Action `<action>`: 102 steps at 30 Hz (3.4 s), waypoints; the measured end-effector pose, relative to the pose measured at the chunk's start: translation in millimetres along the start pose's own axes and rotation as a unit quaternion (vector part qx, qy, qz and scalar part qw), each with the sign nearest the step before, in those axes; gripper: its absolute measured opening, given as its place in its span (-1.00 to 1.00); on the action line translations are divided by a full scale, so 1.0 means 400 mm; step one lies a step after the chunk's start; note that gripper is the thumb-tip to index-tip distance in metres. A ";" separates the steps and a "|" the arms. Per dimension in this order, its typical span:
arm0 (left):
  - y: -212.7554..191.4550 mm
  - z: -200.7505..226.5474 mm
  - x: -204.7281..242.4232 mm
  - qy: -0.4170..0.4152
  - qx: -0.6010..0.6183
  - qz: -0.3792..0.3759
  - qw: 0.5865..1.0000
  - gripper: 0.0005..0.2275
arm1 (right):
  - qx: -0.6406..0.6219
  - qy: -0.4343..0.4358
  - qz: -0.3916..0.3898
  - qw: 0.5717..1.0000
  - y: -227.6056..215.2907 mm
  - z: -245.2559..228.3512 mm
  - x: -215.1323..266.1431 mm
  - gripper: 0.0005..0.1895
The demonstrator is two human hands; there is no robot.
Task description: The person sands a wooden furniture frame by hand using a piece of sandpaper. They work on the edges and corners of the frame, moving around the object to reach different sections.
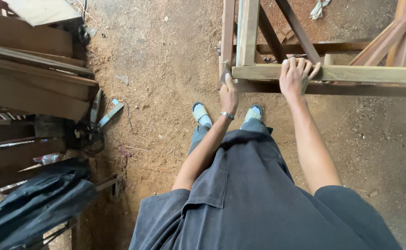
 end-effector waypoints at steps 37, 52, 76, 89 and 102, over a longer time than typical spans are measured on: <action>0.125 0.213 0.138 0.192 -0.074 0.339 0.918 -0.54 | -0.039 -0.279 -0.012 0.959 -0.120 -0.010 -0.030 -0.74; 0.133 0.109 0.102 0.187 -0.198 0.251 0.929 -0.53 | -0.028 -0.255 -0.033 0.966 -0.074 0.020 -0.035 -0.71; 0.249 0.197 0.167 0.205 -0.559 0.059 0.801 -0.51 | -0.035 -0.257 0.007 0.966 -0.109 0.010 -0.020 -0.71; 0.379 0.161 0.095 0.321 -0.544 -0.158 0.759 -0.39 | -0.237 -0.331 -0.089 0.909 -0.089 -0.002 -0.013 -0.53; 0.047 0.169 0.114 0.300 -0.549 -0.012 0.780 -0.43 | 0.046 -0.147 -0.269 0.951 -0.068 -0.194 0.033 0.10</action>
Point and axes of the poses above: each hand's wrist, its own x-axis away from the middle knuckle, its own y-axis out of the palm, z = x × y, the point moved 6 cm from there along -x, towards the middle knuckle, and after that the axes turned 12 degrees about -z, right-handed, at the moved point
